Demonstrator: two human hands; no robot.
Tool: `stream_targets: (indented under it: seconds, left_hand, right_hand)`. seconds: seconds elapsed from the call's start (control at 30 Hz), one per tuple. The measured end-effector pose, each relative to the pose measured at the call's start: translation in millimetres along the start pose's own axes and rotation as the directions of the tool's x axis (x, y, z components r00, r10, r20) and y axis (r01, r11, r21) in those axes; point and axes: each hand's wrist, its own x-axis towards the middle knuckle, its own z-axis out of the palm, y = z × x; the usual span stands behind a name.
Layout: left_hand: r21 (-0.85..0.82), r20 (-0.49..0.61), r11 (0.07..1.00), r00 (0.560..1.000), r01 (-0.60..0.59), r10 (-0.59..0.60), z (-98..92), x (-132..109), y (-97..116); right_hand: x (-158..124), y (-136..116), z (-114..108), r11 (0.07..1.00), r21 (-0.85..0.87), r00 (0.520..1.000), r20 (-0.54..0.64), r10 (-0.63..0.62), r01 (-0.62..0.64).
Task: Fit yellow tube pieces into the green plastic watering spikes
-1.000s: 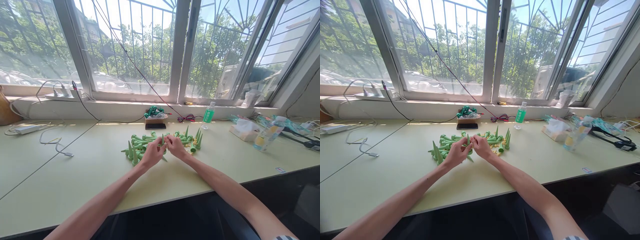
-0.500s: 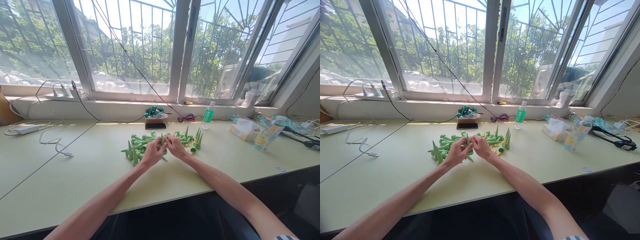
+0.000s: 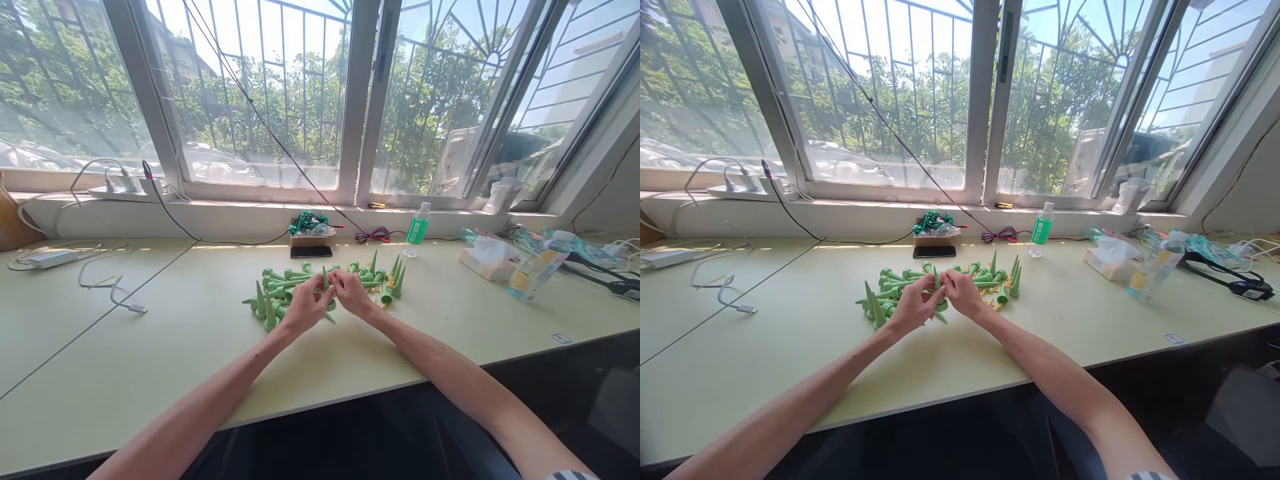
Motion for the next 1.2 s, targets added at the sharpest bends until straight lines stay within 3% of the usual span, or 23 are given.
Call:
stream_targets:
  seconds: [0.5, 0.73, 0.9, 1.2]
  left_hand:
    - [-0.062, 0.015, 0.997, 0.999, 0.046, -0.045, -0.3, 0.2, 2.5]
    - [0.135, 0.005, 0.985, 0.994, -0.104, 0.105, -0.7, -0.2, -0.4]
    - [0.171, -0.014, 0.977, 0.991, -0.131, 0.136, -0.5, -0.6, 0.5]
    - [0.016, 0.012, 1.000, 1.000, 0.014, -0.014, -0.1, 0.1, 2.6]
  right_hand:
    - [0.3, -0.2, -0.9, 1.000, 0.018, 1.000, 0.018, 0.001, -0.002]
    - [0.4, 0.7, -0.7, 1.000, 0.017, 1.000, 0.012, -0.011, 0.011]
    - [0.5, 3.2, 0.1, 1.000, 0.015, 1.000, 0.002, -0.008, 0.008]
    - [0.5, 4.1, 0.6, 0.999, 0.032, 1.000, 0.009, -0.015, 0.015]
